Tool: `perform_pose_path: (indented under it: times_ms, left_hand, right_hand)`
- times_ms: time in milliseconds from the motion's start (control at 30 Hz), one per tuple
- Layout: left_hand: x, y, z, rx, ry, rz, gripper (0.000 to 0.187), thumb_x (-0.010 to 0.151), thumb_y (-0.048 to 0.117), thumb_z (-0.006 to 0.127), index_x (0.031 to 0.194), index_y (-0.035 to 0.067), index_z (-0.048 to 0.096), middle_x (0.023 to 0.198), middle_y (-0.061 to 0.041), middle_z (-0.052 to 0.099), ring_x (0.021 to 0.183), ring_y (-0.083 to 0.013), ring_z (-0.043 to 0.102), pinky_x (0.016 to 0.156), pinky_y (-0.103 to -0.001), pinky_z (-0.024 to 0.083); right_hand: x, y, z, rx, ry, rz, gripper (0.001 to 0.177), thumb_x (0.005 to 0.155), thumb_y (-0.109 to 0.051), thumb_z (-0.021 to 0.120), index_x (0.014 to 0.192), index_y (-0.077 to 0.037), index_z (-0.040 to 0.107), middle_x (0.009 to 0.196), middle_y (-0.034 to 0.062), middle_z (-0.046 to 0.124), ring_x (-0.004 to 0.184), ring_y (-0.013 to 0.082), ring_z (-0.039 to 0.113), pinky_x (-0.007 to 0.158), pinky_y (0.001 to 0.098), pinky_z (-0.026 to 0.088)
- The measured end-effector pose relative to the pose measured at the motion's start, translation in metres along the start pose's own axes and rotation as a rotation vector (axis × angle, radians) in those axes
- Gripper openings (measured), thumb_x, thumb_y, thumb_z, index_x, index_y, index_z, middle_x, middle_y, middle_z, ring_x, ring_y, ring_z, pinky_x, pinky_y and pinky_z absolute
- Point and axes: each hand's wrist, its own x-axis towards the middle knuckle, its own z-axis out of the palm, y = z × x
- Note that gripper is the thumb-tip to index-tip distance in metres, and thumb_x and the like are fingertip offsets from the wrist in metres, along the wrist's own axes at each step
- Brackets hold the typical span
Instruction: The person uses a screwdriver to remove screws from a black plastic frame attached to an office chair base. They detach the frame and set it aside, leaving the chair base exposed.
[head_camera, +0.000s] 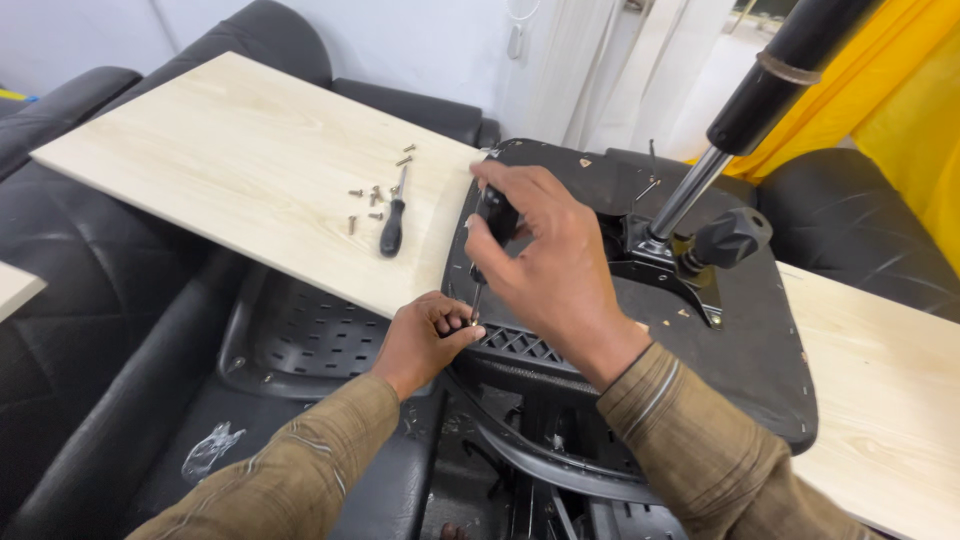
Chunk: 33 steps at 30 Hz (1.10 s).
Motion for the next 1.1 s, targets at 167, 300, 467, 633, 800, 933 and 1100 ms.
perform_pose_path:
  times_ms: [167, 300, 467, 633, 800, 933, 1100]
  left_hand:
    - [0.0, 0.0, -0.007, -0.054, -0.049, -0.007, 0.02, 0.082, 0.01, 0.08, 0.101, 0.005, 0.078, 0.08, -0.001, 0.06, 0.07, -0.0128, 0.053, 0.067, -0.028, 0.05]
    - [0.001, 0.003, -0.009, -0.002, -0.115, -0.117, 0.017, 0.085, 0.01, 0.079, 0.099, 0.002, 0.077, 0.082, -0.003, 0.058, 0.068, -0.0158, 0.05, 0.067, -0.031, 0.048]
    - [0.001, 0.016, -0.012, 0.05, -0.119, -0.18, 0.016, 0.083, 0.012, 0.08, 0.094, 0.002, 0.073, 0.082, -0.002, 0.058, 0.07, -0.0139, 0.052, 0.07, -0.03, 0.05]
    - [0.0, 0.026, -0.014, 0.083, -0.158, -0.192, 0.013, 0.085, 0.011, 0.078, 0.09, 0.001, 0.072, 0.081, -0.003, 0.054, 0.071, -0.0142, 0.05, 0.071, -0.03, 0.049]
    - [-0.001, 0.03, -0.012, 0.032, -0.115, -0.165, 0.017, 0.083, 0.013, 0.078, 0.096, 0.003, 0.074, 0.079, 0.0, 0.056, 0.069, -0.0124, 0.051, 0.07, -0.029, 0.049]
    - [-0.005, 0.031, -0.014, 0.007, -0.141, -0.17, 0.02, 0.085, 0.012, 0.076, 0.105, 0.008, 0.079, 0.079, -0.003, 0.054, 0.07, -0.0129, 0.049, 0.07, -0.029, 0.049]
    - [-0.002, 0.025, -0.015, 0.036, -0.16, -0.077, 0.018, 0.086, 0.011, 0.075, 0.103, 0.008, 0.079, 0.08, -0.003, 0.057, 0.069, -0.0141, 0.052, 0.068, -0.03, 0.049]
  right_hand:
    - [0.003, 0.001, 0.0, -0.038, 0.082, -0.173, 0.04, 0.093, -0.015, 0.074, 0.13, -0.003, 0.066, 0.12, 0.0142, 0.064, 0.094, 0.0242, 0.067, 0.075, 0.0333, 0.057]
    - [0.009, 0.008, 0.001, 0.03, 0.07, -0.041, 0.04, 0.088, -0.018, 0.082, 0.126, -0.007, 0.072, 0.107, 0.0129, 0.06, 0.086, 0.0197, 0.064, 0.065, 0.0292, 0.06]
    - [0.009, 0.016, -0.003, 0.181, 0.021, 0.099, 0.04, 0.088, -0.016, 0.08, 0.125, -0.005, 0.069, 0.108, 0.0054, 0.07, 0.089, 0.0143, 0.071, 0.074, 0.0297, 0.06]
    - [0.002, 0.007, 0.003, 0.133, 0.088, -0.015, 0.036, 0.091, -0.013, 0.077, 0.125, -0.003, 0.07, 0.116, 0.008, 0.071, 0.099, 0.0165, 0.073, 0.085, 0.0309, 0.061]
    - [0.003, 0.002, 0.005, -0.041, 0.129, 0.106, 0.039, 0.085, -0.018, 0.084, 0.122, -0.01, 0.076, 0.109, 0.0111, 0.066, 0.092, 0.0205, 0.07, 0.071, 0.0298, 0.061]
    - [-0.004, -0.002, 0.0, 0.042, 0.104, 0.109, 0.037, 0.092, -0.009, 0.073, 0.128, -0.009, 0.071, 0.117, 0.005, 0.068, 0.097, 0.0141, 0.073, 0.08, 0.0277, 0.062]
    - [-0.012, -0.003, 0.007, -0.021, 0.214, 0.035, 0.04, 0.092, -0.01, 0.078, 0.131, -0.006, 0.068, 0.118, 0.009, 0.059, 0.101, 0.0163, 0.068, 0.078, 0.026, 0.062]
